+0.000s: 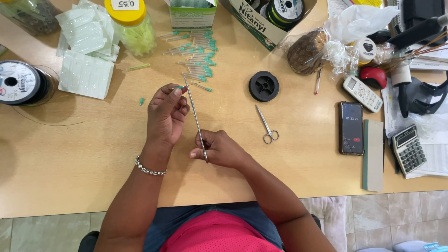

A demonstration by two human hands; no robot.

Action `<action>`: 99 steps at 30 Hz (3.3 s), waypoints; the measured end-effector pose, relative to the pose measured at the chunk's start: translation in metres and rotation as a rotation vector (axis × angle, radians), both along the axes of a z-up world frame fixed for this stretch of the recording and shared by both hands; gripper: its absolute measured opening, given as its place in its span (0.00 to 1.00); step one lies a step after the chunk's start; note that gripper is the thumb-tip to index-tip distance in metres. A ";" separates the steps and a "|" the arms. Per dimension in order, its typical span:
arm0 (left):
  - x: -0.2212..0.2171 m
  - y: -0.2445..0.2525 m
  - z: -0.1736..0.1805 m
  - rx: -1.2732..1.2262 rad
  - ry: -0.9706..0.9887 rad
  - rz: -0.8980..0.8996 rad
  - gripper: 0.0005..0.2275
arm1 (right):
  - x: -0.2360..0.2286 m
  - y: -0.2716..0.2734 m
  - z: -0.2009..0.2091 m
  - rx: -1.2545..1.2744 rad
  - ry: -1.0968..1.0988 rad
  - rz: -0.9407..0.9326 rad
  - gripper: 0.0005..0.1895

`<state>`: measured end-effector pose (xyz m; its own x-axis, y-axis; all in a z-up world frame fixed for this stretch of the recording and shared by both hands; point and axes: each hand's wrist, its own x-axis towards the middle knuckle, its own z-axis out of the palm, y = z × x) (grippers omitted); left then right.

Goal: The person assembles a surgical suture by threading a green filament through a small plastic tube and securing it with a green cap. They use scissors to cut the filament and forceps to adjust the assembly. The process is repeated for multiple units on a cluttered work table.

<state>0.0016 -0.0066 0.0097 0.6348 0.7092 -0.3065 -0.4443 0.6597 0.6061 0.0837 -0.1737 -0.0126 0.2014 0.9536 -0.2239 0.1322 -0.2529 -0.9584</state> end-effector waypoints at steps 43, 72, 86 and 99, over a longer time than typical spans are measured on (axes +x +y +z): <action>-0.002 -0.007 0.001 0.184 0.140 0.049 0.06 | 0.009 -0.005 -0.007 0.107 0.080 0.080 0.21; -0.006 -0.006 -0.027 -0.091 -0.202 -0.118 0.05 | -0.012 -0.014 -0.015 0.332 0.623 0.244 0.24; -0.010 -0.006 0.004 0.419 0.171 0.135 0.05 | -0.003 -0.001 0.018 0.069 -0.403 0.043 0.25; -0.006 0.005 -0.023 0.079 -0.132 -0.096 0.06 | 0.001 -0.007 -0.004 0.190 0.178 0.158 0.19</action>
<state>-0.0043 -0.0017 -0.0130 0.7317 0.6621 -0.1620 -0.4608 0.6556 0.5982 0.0851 -0.1810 -0.0170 0.0207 0.9982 -0.0566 -0.0189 -0.0562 -0.9982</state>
